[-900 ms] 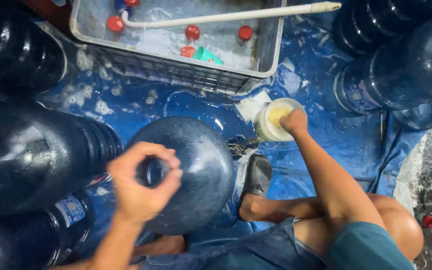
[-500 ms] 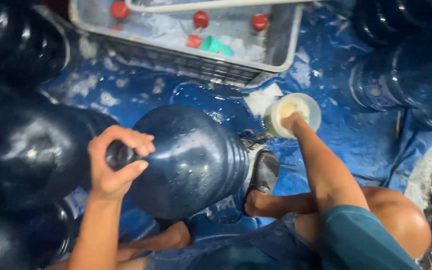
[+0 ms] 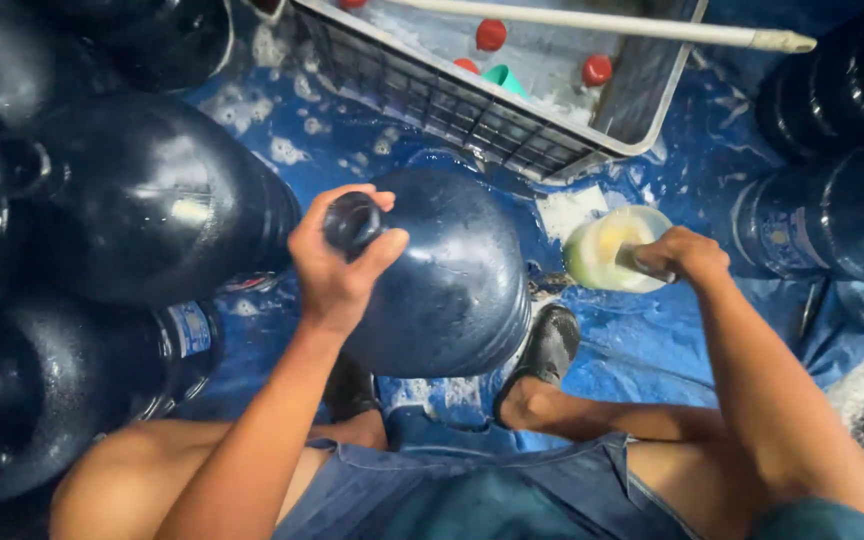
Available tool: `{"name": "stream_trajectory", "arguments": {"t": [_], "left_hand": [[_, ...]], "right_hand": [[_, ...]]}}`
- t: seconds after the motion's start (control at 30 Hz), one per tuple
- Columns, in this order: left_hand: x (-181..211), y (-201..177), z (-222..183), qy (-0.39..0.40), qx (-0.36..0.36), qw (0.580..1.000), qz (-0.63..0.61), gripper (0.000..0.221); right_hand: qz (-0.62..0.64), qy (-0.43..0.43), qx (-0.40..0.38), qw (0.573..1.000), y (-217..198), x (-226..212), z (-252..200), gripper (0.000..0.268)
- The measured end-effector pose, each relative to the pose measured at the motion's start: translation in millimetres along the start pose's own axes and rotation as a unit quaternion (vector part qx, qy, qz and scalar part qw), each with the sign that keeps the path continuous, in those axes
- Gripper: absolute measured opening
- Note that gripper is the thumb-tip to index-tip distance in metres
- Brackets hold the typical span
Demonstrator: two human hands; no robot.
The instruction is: Scrubbing the exterior of a large plastic water jug with a sponge and soapy water
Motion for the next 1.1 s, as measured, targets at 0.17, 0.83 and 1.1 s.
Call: {"name": "stream_trajectory", "arguments": {"t": [0.17, 0.83, 1.1], "left_hand": [[21.1, 14.5, 2.6, -0.031, -0.050, 0.998, -0.011, 0.027], [-11.1, 0.5, 11.0, -0.049, 0.016, 0.999, -0.018, 0.030], [-9.8, -0.7, 7.8, -0.014, 0.127, 0.991, 0.034, 0.026]], "right_hand": [[0.175, -0.097, 0.014, 0.980, -35.9, -8.5, -80.8, 0.046], [0.161, -0.606, 0.496, 0.600, 13.1, -137.0, -310.3, 0.043], [0.257, -0.619, 0.445, 0.595, -7.8, -133.4, -289.3, 0.033]]}}
Point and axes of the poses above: each hand's wrist, its own z-axis towards the middle knuckle, its own y-axis out of the palm, x = y × z, the point moved 3 cm from there along z, towards the middle knuckle, and after that the axes turned 1 degree about y, right-handed, at the moved point
